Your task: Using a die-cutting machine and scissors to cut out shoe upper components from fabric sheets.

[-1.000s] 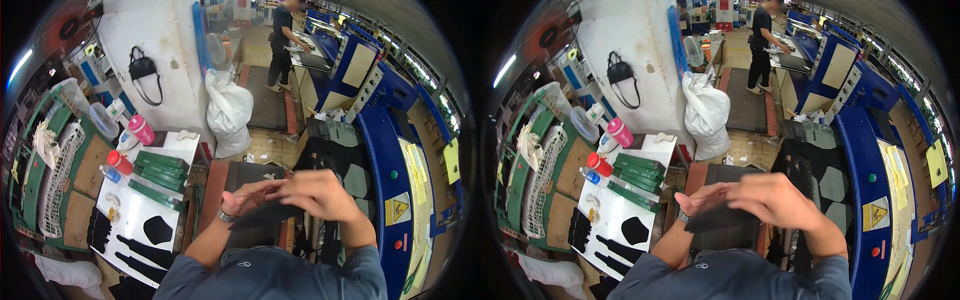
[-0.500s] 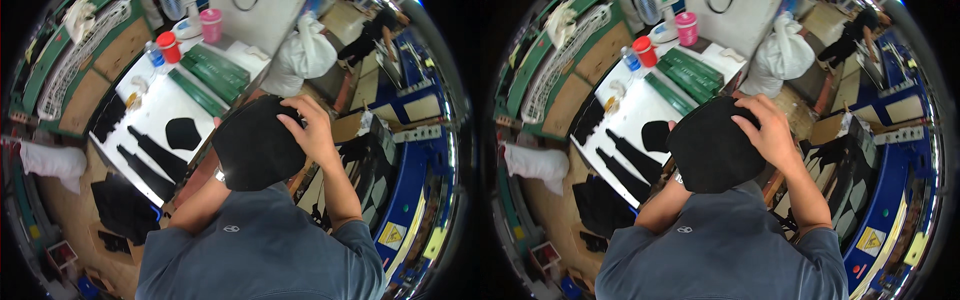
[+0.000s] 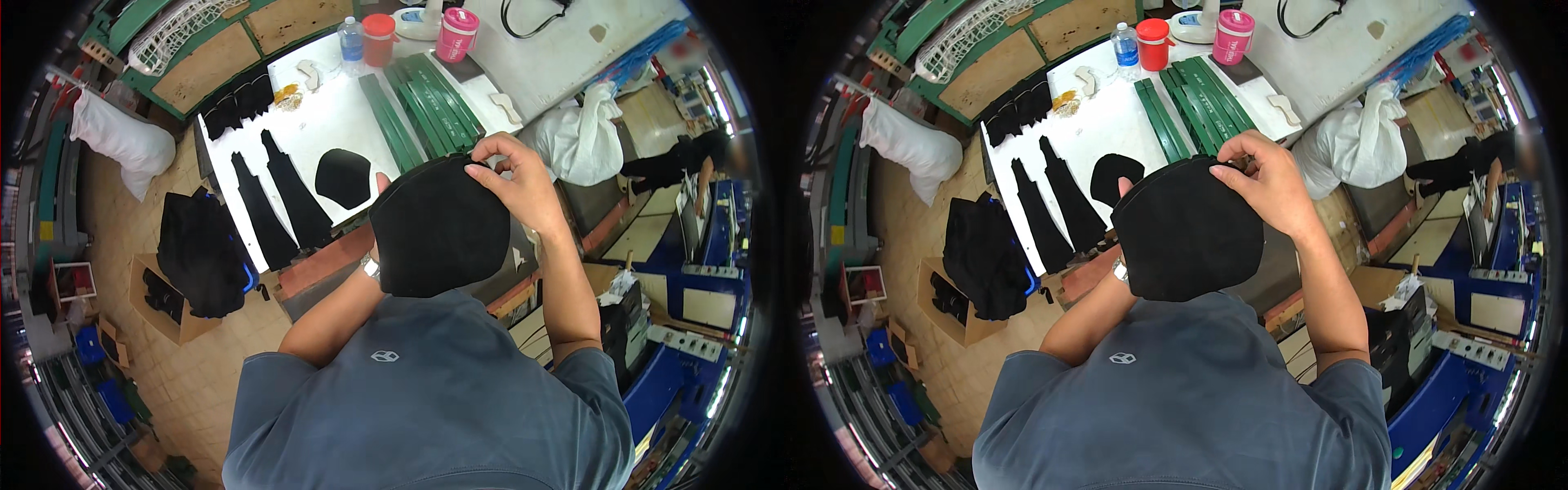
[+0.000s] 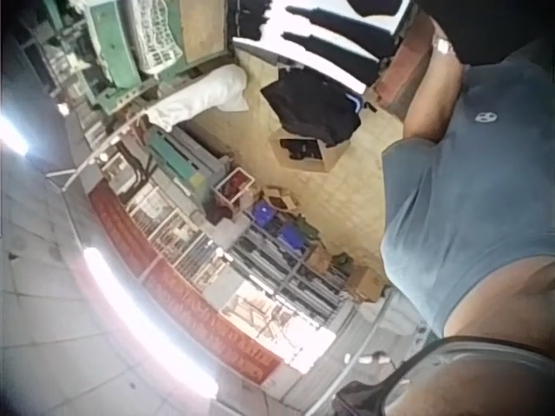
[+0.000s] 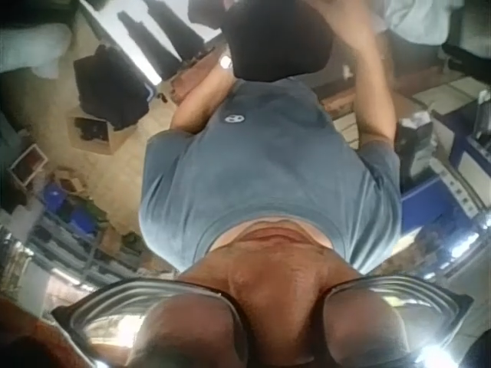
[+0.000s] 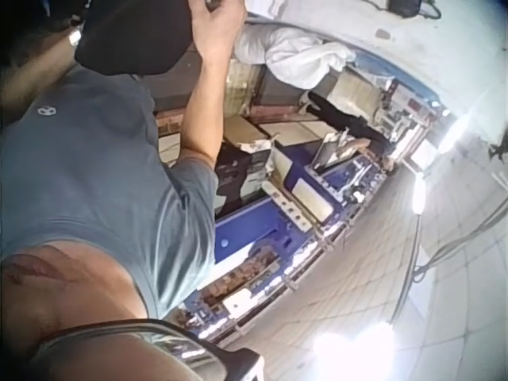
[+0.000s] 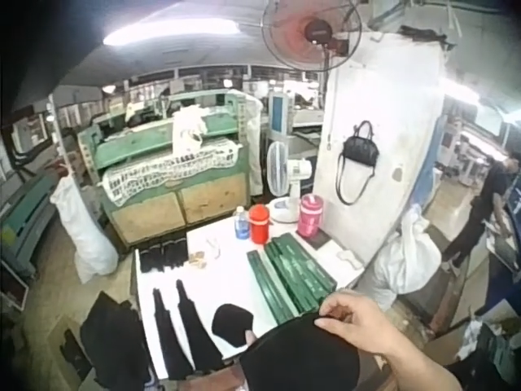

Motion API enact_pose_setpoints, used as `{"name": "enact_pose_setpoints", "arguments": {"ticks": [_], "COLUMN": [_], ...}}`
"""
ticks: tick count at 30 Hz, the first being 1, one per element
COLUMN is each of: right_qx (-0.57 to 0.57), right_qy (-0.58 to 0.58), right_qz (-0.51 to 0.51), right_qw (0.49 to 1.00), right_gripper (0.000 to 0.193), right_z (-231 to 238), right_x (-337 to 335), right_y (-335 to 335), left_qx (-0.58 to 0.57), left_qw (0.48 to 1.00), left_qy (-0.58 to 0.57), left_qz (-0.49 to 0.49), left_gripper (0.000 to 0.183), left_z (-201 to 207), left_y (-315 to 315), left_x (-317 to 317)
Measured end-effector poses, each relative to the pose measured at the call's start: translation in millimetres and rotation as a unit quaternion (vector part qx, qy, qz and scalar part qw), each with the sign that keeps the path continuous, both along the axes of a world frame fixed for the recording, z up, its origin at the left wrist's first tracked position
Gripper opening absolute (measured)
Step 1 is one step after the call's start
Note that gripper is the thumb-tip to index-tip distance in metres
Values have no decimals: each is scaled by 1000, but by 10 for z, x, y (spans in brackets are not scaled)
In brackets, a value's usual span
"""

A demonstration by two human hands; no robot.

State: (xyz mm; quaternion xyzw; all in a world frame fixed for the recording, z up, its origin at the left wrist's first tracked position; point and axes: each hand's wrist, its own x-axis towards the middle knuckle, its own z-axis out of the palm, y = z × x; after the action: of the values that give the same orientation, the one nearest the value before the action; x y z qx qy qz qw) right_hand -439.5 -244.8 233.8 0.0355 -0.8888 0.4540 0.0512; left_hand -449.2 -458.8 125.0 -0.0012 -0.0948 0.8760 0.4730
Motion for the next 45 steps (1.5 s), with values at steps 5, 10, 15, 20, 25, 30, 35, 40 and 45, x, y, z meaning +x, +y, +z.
{"name": "enact_pose_setpoints", "arguments": {"ticks": [5, 10, 15, 20, 25, 30, 35, 40, 45], "right_qx": [-11, 125, 117, 96, 35, 60, 86, 93, 92], "right_qy": [26, 244, 170, 116, 83, 80, 44, 41, 66], "right_qz": [53, 163, 231, 90, 26, 17, 35, 58, 69], "right_qw": [998, 948, 951, 985, 996, 995, 995, 993, 991], "right_gripper": [16, 16, 19, 17, 14, 14, 15, 13, 14], "right_z": [64, 474, 573, 437, 107, 27, 118, 182, 103], "right_x": [-99, 50, 89, -241, -338, -279, -214, -254, -283], "right_y": [186, 6, -144, -144, 21, -78, -214, -232, -137], "left_qx": [-97, -117, -183, -111, -52, -74, -77, -70, -103], "left_qw": [994, 989, 975, 983, 986, 983, 982, 983, 980], "left_qy": [0, 5, 51, -5, -6, -11, 6, 4, -18], "left_qz": [41, 92, 113, 145, 156, 170, 171, 170, 168], "left_gripper": [115, 117, 120, 118, 104, 102, 102, 100, 86], "left_z": [52, 27, 53, 49, -12, -87, -192, -139, 0], "left_y": [194, 343, 416, 396, 333, 243, 222, 201, 195], "left_x": [79, 43, 11, -19, -17, -9, 0, -2, 74]}}
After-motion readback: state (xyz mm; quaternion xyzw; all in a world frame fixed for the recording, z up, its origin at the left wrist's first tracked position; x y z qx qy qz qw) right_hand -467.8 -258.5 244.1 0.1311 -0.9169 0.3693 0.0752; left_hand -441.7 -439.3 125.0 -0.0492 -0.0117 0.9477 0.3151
